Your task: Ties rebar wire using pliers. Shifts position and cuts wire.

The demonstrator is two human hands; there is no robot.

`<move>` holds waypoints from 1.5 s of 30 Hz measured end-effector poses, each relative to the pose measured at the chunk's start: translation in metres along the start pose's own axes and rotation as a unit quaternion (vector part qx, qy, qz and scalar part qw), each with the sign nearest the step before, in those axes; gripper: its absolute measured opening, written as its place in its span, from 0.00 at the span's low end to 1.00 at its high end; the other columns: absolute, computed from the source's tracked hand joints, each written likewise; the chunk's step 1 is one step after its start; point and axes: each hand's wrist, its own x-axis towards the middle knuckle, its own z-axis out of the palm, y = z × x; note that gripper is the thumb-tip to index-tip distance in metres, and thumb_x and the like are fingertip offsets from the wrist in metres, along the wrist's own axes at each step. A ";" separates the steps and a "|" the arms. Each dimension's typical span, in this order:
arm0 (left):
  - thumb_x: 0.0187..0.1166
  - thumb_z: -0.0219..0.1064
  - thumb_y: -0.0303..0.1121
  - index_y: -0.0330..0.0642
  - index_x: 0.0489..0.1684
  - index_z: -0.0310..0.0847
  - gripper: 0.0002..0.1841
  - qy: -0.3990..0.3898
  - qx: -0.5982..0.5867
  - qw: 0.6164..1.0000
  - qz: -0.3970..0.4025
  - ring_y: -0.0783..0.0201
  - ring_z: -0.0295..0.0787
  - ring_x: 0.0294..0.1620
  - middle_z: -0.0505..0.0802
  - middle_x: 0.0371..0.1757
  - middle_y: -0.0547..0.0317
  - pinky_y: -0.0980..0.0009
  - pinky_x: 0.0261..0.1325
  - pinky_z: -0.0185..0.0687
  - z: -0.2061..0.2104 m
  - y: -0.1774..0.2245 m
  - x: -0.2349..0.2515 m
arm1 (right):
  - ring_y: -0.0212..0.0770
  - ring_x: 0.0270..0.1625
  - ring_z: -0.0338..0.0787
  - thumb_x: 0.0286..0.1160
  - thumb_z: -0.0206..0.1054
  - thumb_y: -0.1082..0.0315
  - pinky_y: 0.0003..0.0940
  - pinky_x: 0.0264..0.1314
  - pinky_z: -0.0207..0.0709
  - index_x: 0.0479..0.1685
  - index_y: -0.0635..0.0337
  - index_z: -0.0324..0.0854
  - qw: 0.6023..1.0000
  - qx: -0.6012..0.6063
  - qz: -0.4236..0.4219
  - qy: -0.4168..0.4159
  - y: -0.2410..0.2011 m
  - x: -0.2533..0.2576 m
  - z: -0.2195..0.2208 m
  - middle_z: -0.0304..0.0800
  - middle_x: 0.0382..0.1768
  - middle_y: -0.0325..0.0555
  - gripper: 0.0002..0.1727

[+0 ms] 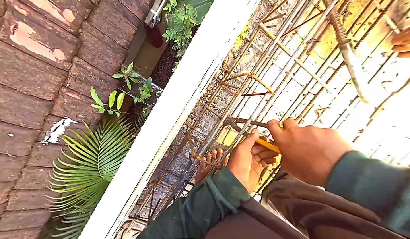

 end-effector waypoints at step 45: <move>0.92 0.54 0.49 0.34 0.58 0.78 0.23 0.089 0.147 0.985 0.016 0.63 0.86 0.33 0.87 0.37 0.52 0.70 0.37 0.83 0.011 -0.007 0.009 | 0.59 0.46 0.92 0.72 0.69 0.71 0.54 0.44 0.86 0.76 0.61 0.68 0.995 0.086 0.023 -0.050 -0.002 -0.005 0.009 0.85 0.50 0.58 0.30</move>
